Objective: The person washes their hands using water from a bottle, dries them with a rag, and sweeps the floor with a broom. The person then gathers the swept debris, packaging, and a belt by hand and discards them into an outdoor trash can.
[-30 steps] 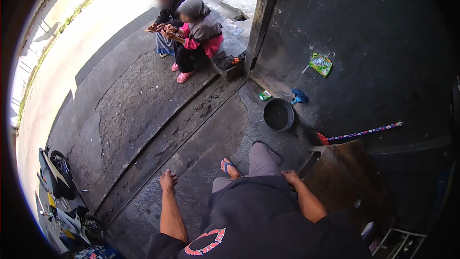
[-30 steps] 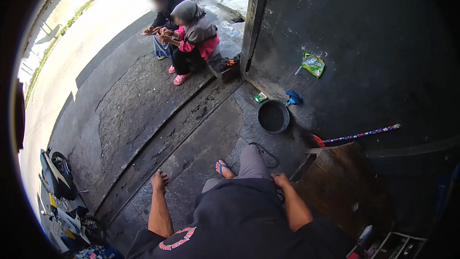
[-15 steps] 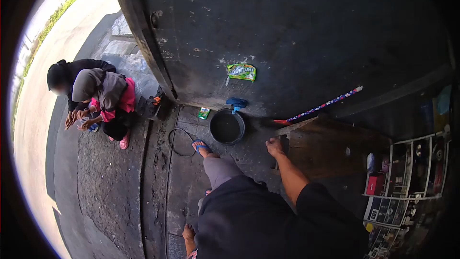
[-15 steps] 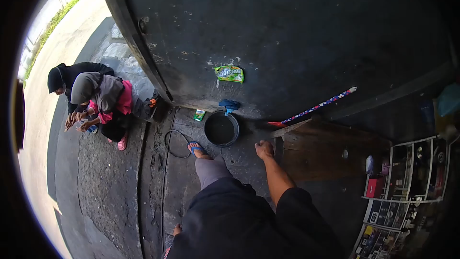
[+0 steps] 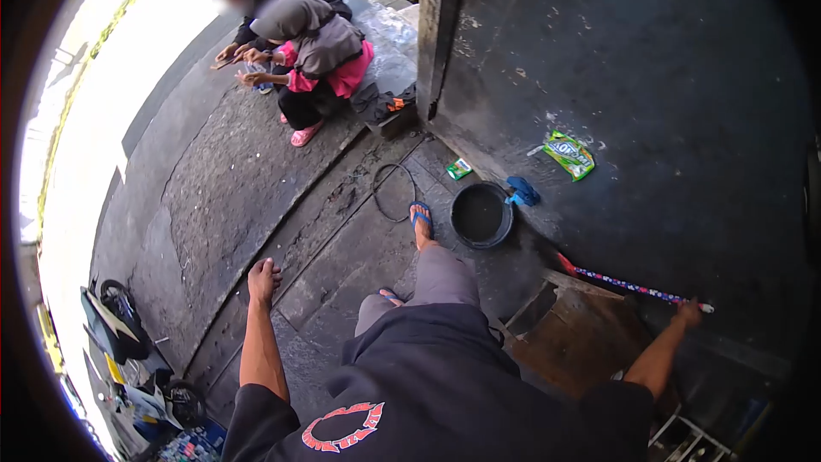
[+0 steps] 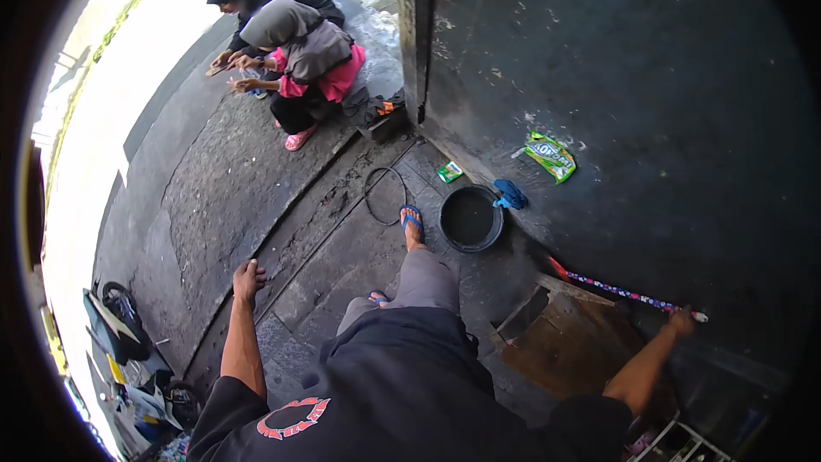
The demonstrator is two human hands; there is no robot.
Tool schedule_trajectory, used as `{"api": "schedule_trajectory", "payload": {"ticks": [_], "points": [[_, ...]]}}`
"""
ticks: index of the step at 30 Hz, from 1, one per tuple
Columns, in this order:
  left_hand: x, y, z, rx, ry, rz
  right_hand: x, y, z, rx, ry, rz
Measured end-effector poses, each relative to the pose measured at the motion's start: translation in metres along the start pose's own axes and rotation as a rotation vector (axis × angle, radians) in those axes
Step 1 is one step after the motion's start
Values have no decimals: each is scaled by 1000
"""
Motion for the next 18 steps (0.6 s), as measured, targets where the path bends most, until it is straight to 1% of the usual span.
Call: {"api": "schedule_trajectory", "payload": {"ticks": [1, 2, 4, 5, 7, 8, 10, 12, 13, 15, 16, 18], "points": [[-6, -1, -5, -9, 17, 7, -4, -7, -11, 26, -48, -84], [-16, -2, -14, 18, 3, -6, -1, -8, -22, -4, -61, -89], [-42, 0, -38, -2, 8, -44, -3, -15, -45, -41, -242, -160], [-59, 2, -54, -16, -2, -48, 1, -20, -50, -68, -256, -162], [-104, 1, -92, -31, -42, -54, 5, -8, -86, -434, -420, -231], [-133, 0, -111, -30, -71, -62, 4, -8, -128, -547, -484, -272], [-198, -2, -159, -13, -194, -91, 7, -18, -216, -761, -637, -381], [-261, -7, -224, 51, -333, -102, 21, -19, -262, -962, -829, -496], [-286, -8, -265, 126, -408, -129, 31, -15, -283, -1054, -927, -538], [-328, 0, -335, 264, -519, -228, 41, -27, -362, -1304, -866, -498], [-350, 9, -368, 320, -569, -297, 46, -34, -400, -1421, -869, -462], [-378, 30, -436, 419, -628, -396, 63, -46, -457, -1631, -996, -585]]}}
Point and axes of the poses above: each hand's wrist, its own z-axis towards the middle knuckle, its own y-axis out of the palm, x = y × z, the point moved 4 cm from there along z, towards the middle knuckle, and after that the axes turned 13 degrees about y, right-handed, at the moved point
